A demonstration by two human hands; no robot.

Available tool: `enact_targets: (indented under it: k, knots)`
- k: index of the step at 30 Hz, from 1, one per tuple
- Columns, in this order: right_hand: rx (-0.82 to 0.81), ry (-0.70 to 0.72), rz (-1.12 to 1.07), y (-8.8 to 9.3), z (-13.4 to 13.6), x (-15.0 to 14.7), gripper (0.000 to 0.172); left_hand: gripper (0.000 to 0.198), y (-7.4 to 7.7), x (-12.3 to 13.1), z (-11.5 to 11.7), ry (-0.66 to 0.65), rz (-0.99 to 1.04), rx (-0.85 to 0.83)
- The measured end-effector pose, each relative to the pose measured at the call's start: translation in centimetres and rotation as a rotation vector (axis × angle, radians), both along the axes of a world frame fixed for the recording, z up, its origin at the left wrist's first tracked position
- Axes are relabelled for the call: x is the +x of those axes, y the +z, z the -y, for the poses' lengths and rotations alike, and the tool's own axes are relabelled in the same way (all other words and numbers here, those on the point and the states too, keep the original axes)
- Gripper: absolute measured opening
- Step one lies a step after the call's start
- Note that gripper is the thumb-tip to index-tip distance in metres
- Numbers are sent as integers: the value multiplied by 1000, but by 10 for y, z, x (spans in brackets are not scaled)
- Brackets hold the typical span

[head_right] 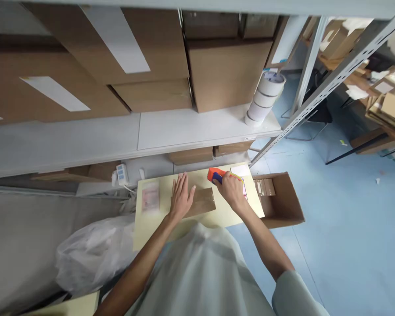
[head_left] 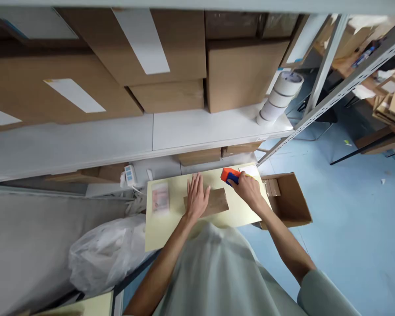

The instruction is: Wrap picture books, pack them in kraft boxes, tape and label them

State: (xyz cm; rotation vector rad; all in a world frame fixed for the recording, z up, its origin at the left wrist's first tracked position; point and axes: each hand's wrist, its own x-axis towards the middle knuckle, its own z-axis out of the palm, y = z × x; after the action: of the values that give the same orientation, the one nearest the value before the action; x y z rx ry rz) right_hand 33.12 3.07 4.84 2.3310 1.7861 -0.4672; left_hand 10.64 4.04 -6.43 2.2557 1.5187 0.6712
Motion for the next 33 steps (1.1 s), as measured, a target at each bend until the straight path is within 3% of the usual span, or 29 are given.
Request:
enact_targets:
  k: [4,7,9,11,15,19,22,25,28,30,33]
  knots:
    - [201,47,-43,67,-50,-18,43,62,74,21,-54,-102,111,190]
    - [321,105,-47,94,-93,-34,42,57,123,25,-88,-118,175,330]
    - [378,188,-39,97,-119,-42,42,54,145,20,-103,-115,205,406]
    - [405,287,-25,91,-141,-49,43,53,158,12,-110,-107,221,454]
    - [411,399,-12,65,-168,-60,49,51,164,-9,-105,-64,212,479]
    - [468,427,-78,38,-174,-66,54,45,147,-33,-87,-34,202,436]
    - [659,361,-160,15,-155,-60,56,43,107,-62,-63,38,226,313]
    - [767,254,-256,-19,-107,-44,57,42,45,-93,-24,195,245,109]
    - [664,104,-350,-63,-39,-29,68,43,-14,-107,24,362,224,-155]
    - [500,-19,-388,-92,7,-27,78,43,-39,-101,51,434,210,-327]
    - [246,-156,-438,-129,57,-39,84,46,-52,-77,73,474,175,-472]
